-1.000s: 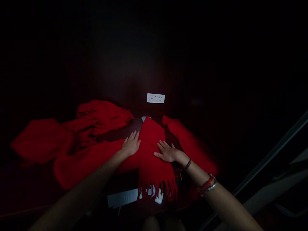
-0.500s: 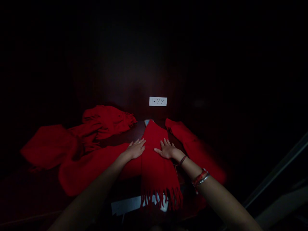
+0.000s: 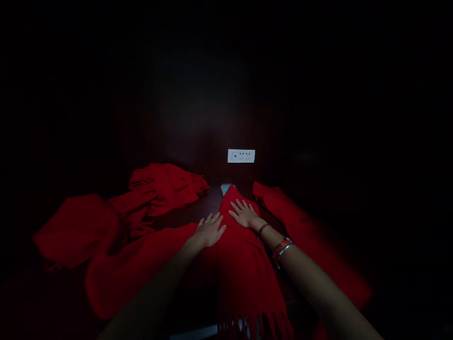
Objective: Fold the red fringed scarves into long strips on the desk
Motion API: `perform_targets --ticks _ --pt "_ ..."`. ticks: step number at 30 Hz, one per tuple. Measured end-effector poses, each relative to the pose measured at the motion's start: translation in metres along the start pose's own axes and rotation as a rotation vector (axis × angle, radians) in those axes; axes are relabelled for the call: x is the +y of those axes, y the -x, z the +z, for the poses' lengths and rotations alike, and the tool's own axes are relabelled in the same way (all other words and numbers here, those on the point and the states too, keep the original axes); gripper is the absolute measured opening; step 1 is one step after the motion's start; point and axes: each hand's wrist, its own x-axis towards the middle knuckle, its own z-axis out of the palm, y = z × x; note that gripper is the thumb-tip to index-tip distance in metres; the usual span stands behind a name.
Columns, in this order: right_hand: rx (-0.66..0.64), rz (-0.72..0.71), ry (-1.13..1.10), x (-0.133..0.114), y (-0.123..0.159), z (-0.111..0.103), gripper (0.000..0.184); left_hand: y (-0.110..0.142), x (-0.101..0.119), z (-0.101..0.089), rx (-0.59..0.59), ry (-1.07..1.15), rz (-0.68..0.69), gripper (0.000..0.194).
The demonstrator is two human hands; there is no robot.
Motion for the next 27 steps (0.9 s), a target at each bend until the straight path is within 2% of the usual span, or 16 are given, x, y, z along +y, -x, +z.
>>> perform_targets --ticks 3,6,9,16,19,23,27 --pt "0.028 -0.05 0.032 -0.001 -0.006 -0.007 0.065 0.001 0.002 0.0 0.02 0.002 -0.016 0.057" --pt "0.072 -0.222 0.074 -0.009 -0.023 -0.019 0.059 0.001 0.003 0.001 0.042 -0.002 -0.024 0.057" --pt "0.013 -0.323 0.12 -0.013 -0.045 -0.022 0.055 0.0 0.003 0.003 0.059 -0.002 -0.035 0.056" --pt "-0.041 -0.093 0.11 0.006 -0.089 -0.015 0.056 -0.001 0.003 0.007 0.101 -0.016 -0.04 0.054" --pt "-0.041 -0.053 0.075 0.01 -0.099 -0.019 0.057 -0.001 0.003 0.007 0.12 -0.023 -0.04 0.054" --pt "0.029 -0.074 0.029 0.011 -0.09 -0.031 0.056 -0.001 0.002 0.009 0.128 -0.017 -0.038 0.053" --pt "0.082 -0.163 0.032 0.012 -0.046 -0.037 0.057 -0.002 0.001 0.008 0.127 -0.015 -0.044 0.053"
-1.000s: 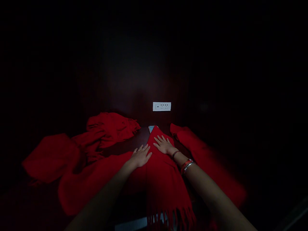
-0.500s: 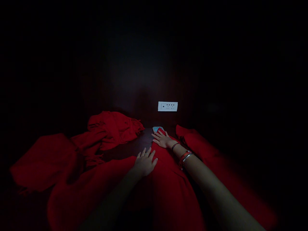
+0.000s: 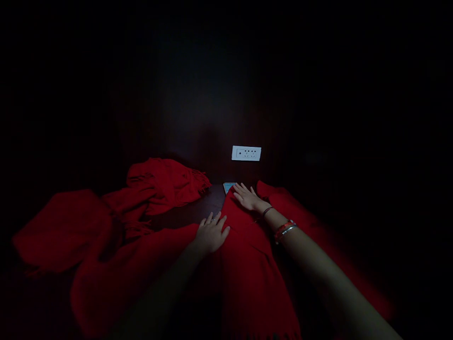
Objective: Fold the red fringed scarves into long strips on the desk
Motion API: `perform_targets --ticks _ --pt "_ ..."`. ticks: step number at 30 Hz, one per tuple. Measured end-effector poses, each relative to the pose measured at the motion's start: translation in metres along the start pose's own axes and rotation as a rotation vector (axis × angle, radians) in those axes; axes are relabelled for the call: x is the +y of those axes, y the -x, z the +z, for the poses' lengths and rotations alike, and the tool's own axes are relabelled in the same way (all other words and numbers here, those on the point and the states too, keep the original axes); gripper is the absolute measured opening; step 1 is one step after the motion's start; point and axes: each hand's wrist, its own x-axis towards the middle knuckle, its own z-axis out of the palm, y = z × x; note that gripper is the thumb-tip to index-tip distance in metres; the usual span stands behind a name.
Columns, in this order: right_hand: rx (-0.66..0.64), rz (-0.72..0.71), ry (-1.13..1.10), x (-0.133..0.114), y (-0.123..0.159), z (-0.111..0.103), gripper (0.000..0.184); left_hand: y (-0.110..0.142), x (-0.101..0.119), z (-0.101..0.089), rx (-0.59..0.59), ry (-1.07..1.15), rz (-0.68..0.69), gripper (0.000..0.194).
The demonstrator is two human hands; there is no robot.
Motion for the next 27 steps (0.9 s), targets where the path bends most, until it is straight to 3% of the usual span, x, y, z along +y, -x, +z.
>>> perform_targets --ticks 5,10,15,17,19,22,24,27 --pt "-0.093 0.013 -0.013 -0.004 0.064 0.008 0.06 0.0 -0.001 -0.005 -0.038 0.019 -0.009 0.055" --pt "-0.206 0.156 -0.032 -0.004 0.079 0.018 0.059 0.002 0.003 -0.006 -0.055 0.024 -0.008 0.055" --pt "-0.069 0.141 -0.008 -0.023 0.085 0.004 0.06 0.018 -0.008 -0.021 0.182 -0.074 0.027 0.051" --pt "0.005 0.033 -0.01 -0.038 0.092 -0.004 0.061 0.036 -0.031 -0.041 0.288 -0.16 -0.005 0.049" --pt "0.036 -0.077 -0.029 -0.056 0.098 -0.009 0.063 0.062 -0.066 -0.067 0.396 -0.232 -0.123 0.049" --pt "0.032 -0.187 -0.083 -0.086 0.096 -0.01 0.06 0.105 -0.126 -0.101 0.548 -0.23 -0.507 0.056" --pt "0.013 -0.247 -0.12 -0.107 0.087 -0.008 0.055 0.126 -0.159 -0.112 0.5 -0.037 -0.816 0.074" --pt "0.006 -0.34 -0.194 -0.138 0.071 -0.002 0.048 0.142 -0.184 -0.119 0.349 0.277 -0.941 0.066"
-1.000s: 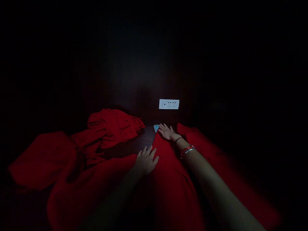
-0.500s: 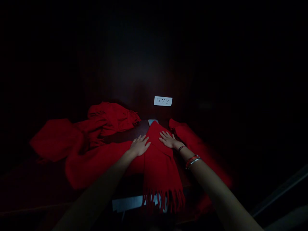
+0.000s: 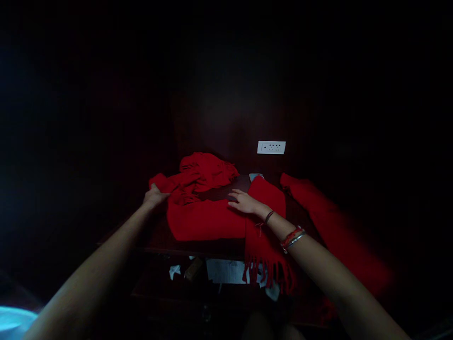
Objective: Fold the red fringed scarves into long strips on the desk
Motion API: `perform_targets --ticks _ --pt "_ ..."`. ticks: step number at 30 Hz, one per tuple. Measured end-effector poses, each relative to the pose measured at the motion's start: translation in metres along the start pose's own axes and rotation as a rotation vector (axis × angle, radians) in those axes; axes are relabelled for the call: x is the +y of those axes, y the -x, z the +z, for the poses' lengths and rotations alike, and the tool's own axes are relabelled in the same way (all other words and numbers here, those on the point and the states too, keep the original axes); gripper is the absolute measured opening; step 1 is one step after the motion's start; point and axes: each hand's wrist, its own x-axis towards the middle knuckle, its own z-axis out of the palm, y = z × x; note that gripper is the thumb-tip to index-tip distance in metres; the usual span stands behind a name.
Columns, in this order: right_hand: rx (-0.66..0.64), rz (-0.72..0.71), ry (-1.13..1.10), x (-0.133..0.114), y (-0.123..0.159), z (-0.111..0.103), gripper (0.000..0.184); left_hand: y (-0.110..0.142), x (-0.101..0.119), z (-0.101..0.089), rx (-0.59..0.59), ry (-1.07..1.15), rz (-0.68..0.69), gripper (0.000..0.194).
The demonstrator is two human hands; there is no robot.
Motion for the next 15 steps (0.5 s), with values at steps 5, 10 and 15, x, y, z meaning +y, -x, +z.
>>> perform_targets --ticks 5,10,15 --pt "0.052 0.101 -0.396 -0.03 -0.022 0.004 0.037 0.007 0.026 -0.022 0.186 0.093 0.111 0.034" --pt "0.109 0.192 -1.259 -0.042 -0.015 -0.031 0.036 0.047 0.11 -0.029 0.301 0.397 0.556 0.033" --pt "0.302 0.114 -1.518 -0.023 0.015 -0.074 0.022 0.095 0.178 0.009 -0.38 0.745 0.959 0.047"
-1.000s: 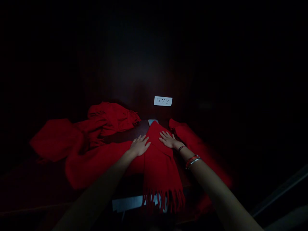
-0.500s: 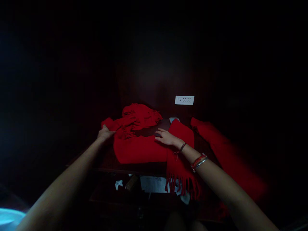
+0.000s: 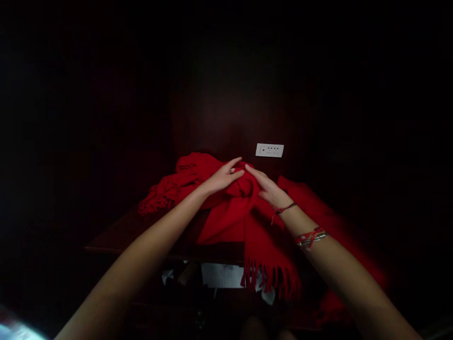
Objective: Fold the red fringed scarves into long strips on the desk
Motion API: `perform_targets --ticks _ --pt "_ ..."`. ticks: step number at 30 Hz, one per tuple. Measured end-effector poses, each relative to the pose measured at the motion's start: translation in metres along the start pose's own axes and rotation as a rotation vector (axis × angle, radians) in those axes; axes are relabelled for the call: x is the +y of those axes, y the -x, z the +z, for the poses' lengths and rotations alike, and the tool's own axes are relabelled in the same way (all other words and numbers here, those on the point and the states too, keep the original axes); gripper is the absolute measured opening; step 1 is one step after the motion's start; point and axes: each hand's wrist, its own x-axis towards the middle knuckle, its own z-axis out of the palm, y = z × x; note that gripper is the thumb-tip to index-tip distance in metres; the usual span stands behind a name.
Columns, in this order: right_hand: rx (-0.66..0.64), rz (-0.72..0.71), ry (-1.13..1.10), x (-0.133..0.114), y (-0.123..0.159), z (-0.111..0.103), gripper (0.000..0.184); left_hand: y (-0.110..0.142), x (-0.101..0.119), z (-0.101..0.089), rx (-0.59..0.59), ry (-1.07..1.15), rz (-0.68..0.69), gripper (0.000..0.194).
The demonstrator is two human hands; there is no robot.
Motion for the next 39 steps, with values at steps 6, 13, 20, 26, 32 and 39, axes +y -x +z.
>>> perform_targets --ticks 6,13,20,26,32,39 --pt "0.193 -0.043 0.191 -0.022 0.041 -0.075 0.029 0.012 -0.049 0.007 0.216 -0.365 -0.104 0.043" --pt "0.477 0.214 1.236 -0.019 0.069 -0.146 0.046 0.043 -0.11 0.006 -0.353 -0.67 -0.273 0.057" --pt "-0.156 -0.353 1.378 0.01 0.041 -0.07 0.091 -0.005 -0.029 0.03 -0.085 -0.533 0.243 0.027" --pt "0.383 -0.205 1.462 -0.038 0.028 -0.103 0.032 -0.017 -0.026 0.047 -0.03 -0.188 0.18 0.061" --pt "0.743 0.046 1.658 -0.103 0.075 -0.172 0.038 0.0 -0.104 0.028 -0.458 -0.29 -0.016 0.045" --pt "-0.265 0.064 1.465 -0.004 0.058 -0.089 0.042 0.001 -0.127 0.056 -0.524 -0.241 0.047 0.039"
